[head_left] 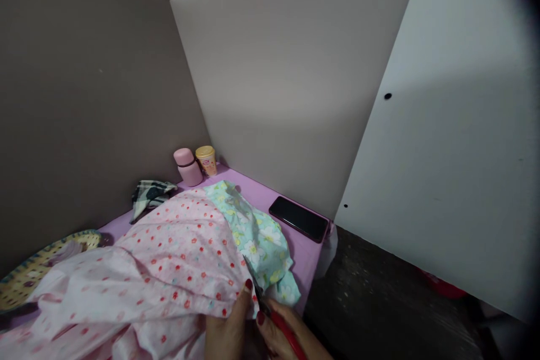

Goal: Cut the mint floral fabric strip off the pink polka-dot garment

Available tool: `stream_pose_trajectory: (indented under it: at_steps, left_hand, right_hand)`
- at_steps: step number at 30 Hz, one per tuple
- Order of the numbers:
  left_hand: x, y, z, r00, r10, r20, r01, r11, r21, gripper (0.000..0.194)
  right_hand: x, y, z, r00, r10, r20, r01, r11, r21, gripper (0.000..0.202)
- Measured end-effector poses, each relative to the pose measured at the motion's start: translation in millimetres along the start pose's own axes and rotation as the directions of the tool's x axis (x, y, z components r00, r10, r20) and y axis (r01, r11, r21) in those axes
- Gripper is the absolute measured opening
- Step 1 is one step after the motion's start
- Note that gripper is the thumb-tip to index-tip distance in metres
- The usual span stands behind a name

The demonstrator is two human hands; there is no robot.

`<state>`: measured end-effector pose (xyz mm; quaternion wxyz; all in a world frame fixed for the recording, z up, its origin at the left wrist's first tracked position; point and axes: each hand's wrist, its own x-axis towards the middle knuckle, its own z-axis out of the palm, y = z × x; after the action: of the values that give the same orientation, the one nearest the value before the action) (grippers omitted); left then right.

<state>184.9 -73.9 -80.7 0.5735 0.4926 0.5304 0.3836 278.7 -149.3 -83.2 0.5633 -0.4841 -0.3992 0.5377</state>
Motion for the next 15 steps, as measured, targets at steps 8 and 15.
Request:
stream_pose_trajectory:
  at_steps: [8, 15]
  left_hand:
    - [-3.2, 5.6, -0.5, 1.000, -0.003, 0.020, 0.003, 1.000, -0.019, 0.049]
    - [-4.6, 8.1, 0.1, 0.999, -0.048, 0.014, 0.049, 0.998, -0.050, 0.039]
  right_hand:
    - [-4.6, -1.1, -1.2, 0.987, 0.162, 0.017, -0.163, 0.985, 0.050, 0.052]
    - [-4.6, -7.6, 0.7, 0.970, 0.242, -0.005, -0.240, 0.965, 0.107, 0.055]
